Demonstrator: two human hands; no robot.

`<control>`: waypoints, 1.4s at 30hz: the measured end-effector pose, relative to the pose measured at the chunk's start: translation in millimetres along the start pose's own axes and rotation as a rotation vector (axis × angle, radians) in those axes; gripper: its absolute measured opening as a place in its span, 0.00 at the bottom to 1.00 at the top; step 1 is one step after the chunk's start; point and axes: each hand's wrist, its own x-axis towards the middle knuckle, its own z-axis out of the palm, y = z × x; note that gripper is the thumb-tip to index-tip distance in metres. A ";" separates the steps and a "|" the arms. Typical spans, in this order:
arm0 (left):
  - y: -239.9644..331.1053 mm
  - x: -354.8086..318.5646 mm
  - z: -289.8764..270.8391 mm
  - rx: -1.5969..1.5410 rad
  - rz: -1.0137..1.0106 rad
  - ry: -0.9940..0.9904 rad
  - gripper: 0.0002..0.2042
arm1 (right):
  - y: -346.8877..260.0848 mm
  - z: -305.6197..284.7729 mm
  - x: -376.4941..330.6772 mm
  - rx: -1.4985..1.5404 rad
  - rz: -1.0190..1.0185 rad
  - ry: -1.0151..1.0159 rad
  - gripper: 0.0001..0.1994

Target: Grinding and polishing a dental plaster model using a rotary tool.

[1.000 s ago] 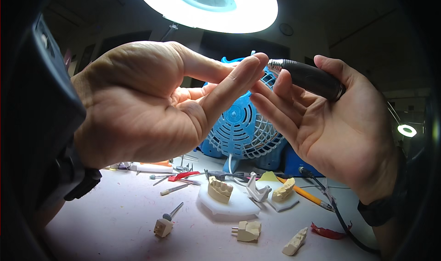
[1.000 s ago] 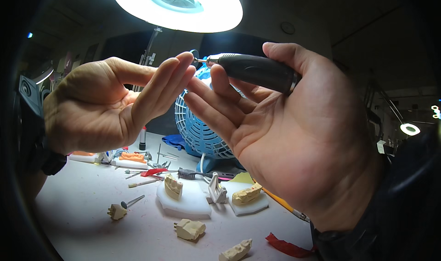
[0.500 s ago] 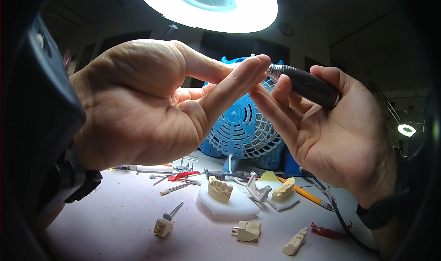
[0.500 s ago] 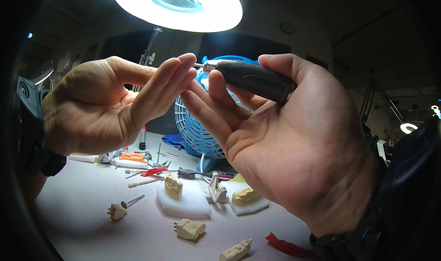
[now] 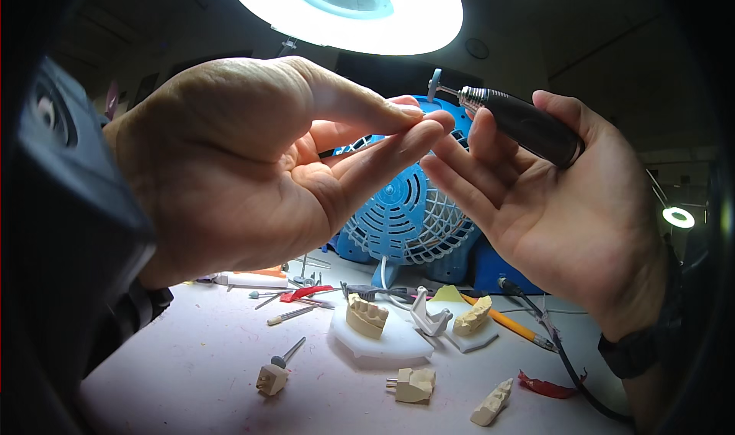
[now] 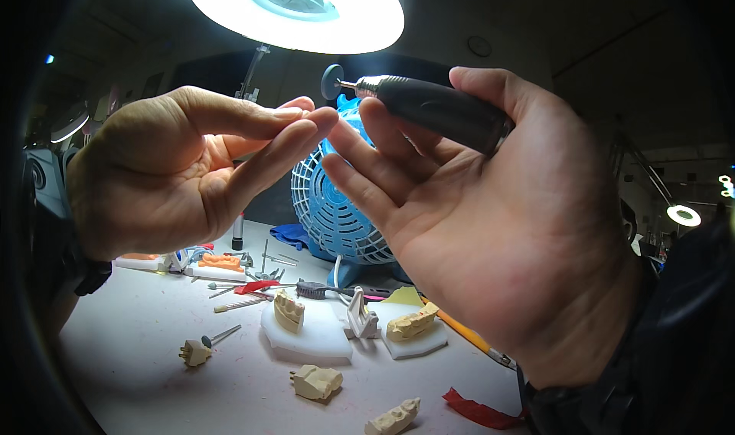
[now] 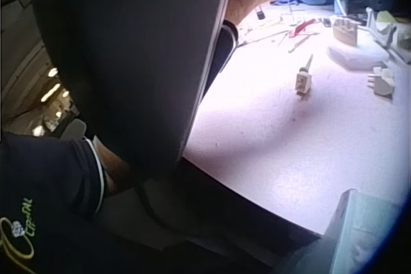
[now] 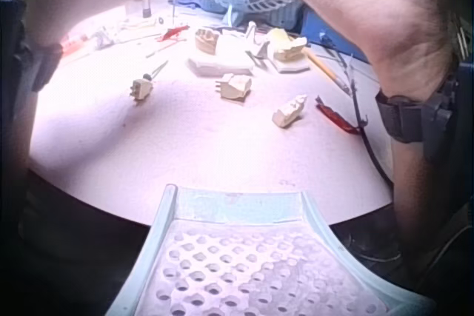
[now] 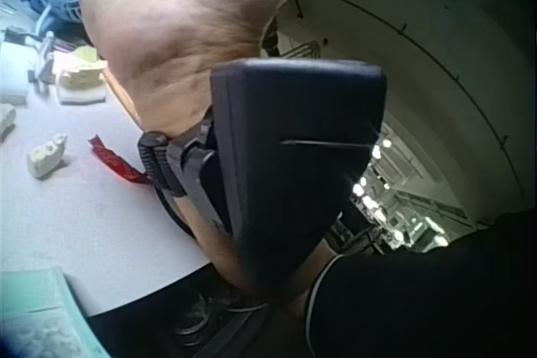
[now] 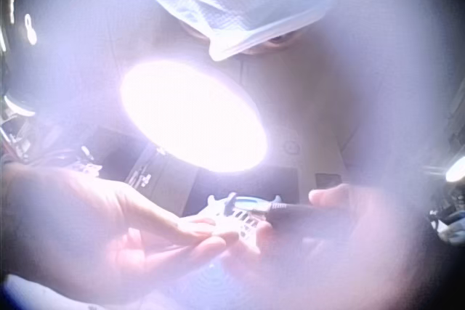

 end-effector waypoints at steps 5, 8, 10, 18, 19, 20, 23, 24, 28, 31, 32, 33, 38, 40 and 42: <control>-1.8 -1.5 0.1 0.115 0.048 -0.070 0.12 | -0.6 -5.7 6.0 -0.059 -0.071 0.090 0.19; -2.0 -2.4 0.1 0.101 0.061 -0.052 0.14 | -3.0 -22.8 17.5 0.167 0.083 -0.151 0.19; -1.8 -2.3 0.2 0.106 0.069 -0.045 0.14 | -4.4 -31.1 21.2 0.167 0.067 -0.163 0.19; -0.8 -4.1 0.7 0.142 0.077 -0.053 0.15 | -2.5 -24.4 14.8 0.120 -0.006 -0.102 0.17; -1.0 -4.3 0.4 0.157 0.092 -0.045 0.15 | -1.2 -23.4 11.3 0.093 -0.013 -0.119 0.17; -0.9 -4.2 0.2 0.155 0.085 -0.056 0.16 | -2.3 -22.2 13.6 0.067 -0.021 -0.136 0.17; -1.2 -2.6 -1.6 0.223 0.128 -0.079 0.18 | 1.6 -22.7 8.7 0.001 -0.116 -0.188 0.16; -1.1 -2.2 -2.6 0.236 0.163 -0.058 0.19 | 2.5 -23.0 10.3 0.045 -0.080 -0.214 0.16; -4.2 1.3 -6.5 0.231 0.248 -0.033 0.20 | 3.9 -21.2 5.1 0.017 -0.132 -0.110 0.17; -5.8 1.1 -5.0 0.252 0.273 -0.017 0.20 | -1.8 -18.6 4.6 0.064 -0.053 -0.068 0.18; -6.3 0.0 -3.7 0.259 0.279 -0.015 0.20 | -3.6 -18.3 5.5 0.084 -0.026 -0.056 0.18; -6.8 -0.7 -2.2 0.267 0.285 -0.012 0.19 | -4.5 -18.9 4.9 0.095 -0.022 -0.035 0.18; -7.9 -8.4 1.0 0.299 0.304 0.011 0.20 | 3.1 -26.2 10.3 0.065 -0.082 -0.219 0.20; -6.9 -6.2 -0.5 0.292 0.319 -0.005 0.21 | 8.2 -26.8 11.3 0.087 -0.114 -0.285 0.21; -4.1 -0.5 -1.7 0.278 0.289 -0.073 0.21 | 4.5 -23.0 12.5 0.084 -0.063 -0.237 0.21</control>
